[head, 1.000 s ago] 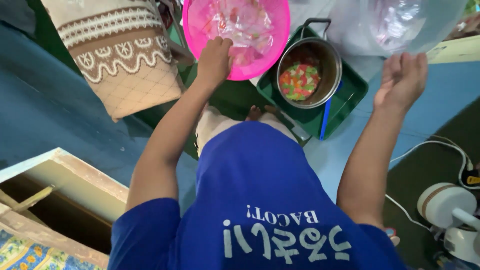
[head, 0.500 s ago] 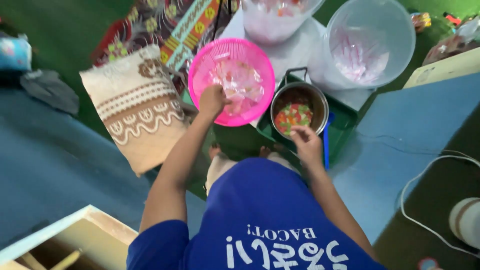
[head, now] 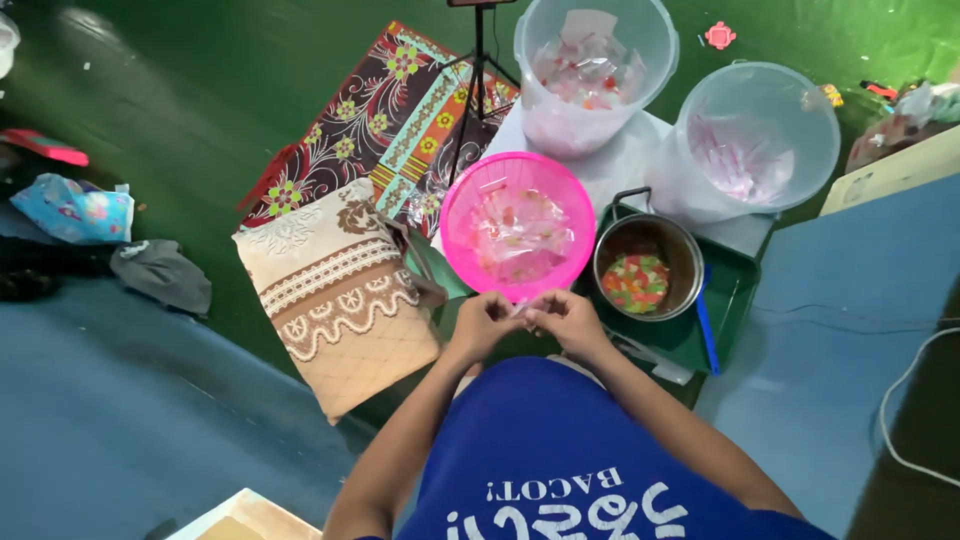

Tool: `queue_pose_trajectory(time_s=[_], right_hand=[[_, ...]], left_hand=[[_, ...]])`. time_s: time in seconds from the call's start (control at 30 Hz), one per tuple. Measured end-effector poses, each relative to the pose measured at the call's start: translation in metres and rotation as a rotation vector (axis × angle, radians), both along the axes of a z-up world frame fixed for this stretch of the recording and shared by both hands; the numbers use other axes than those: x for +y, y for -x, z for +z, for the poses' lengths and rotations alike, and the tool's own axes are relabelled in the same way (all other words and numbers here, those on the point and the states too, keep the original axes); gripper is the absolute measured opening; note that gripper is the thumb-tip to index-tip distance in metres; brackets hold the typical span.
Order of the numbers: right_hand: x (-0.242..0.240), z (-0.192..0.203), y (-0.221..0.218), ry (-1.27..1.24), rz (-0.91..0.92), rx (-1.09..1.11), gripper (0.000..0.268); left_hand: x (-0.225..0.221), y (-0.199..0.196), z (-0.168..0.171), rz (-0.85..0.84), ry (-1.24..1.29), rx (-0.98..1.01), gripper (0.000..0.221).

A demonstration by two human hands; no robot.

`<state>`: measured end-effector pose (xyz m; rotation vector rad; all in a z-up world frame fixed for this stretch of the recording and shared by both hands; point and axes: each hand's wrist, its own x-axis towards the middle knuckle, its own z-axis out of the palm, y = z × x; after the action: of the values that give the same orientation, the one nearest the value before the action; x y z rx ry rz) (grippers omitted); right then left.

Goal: Manually packing small silver packets and colorful snack items into individual plastic bags.

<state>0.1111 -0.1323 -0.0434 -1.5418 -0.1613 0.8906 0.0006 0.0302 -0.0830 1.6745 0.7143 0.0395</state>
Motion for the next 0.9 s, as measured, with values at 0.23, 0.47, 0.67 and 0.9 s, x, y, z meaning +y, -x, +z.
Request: queue_pose_trajectory(time_s=[0.23, 0.47, 0.67, 0.9], right_hand=[[0.022, 0.03, 0.043, 0.31, 0.233, -0.326, 0.028], [0.007, 0.011, 0.045, 0.171, 0.238, -0.099, 0.062], [-0.021, -0.039, 0.0, 0.153, 0.263, -0.251, 0.044], [-0.067, 0.003, -0.033, 0.029, -0.087, -0.035, 0.036]], left_hand=[[0.015, 0.053, 0.015, -0.01, 0.209, -0.047, 0.034], [0.019, 0.065, 0.014, 0.135, 0.704, -0.076, 0.033], [-0.014, 0.036, 0.009, 0.132, 0.671, -0.15, 0.034], [-0.068, -0.018, 0.004, 0.205, 0.625, -0.098, 0.03]])
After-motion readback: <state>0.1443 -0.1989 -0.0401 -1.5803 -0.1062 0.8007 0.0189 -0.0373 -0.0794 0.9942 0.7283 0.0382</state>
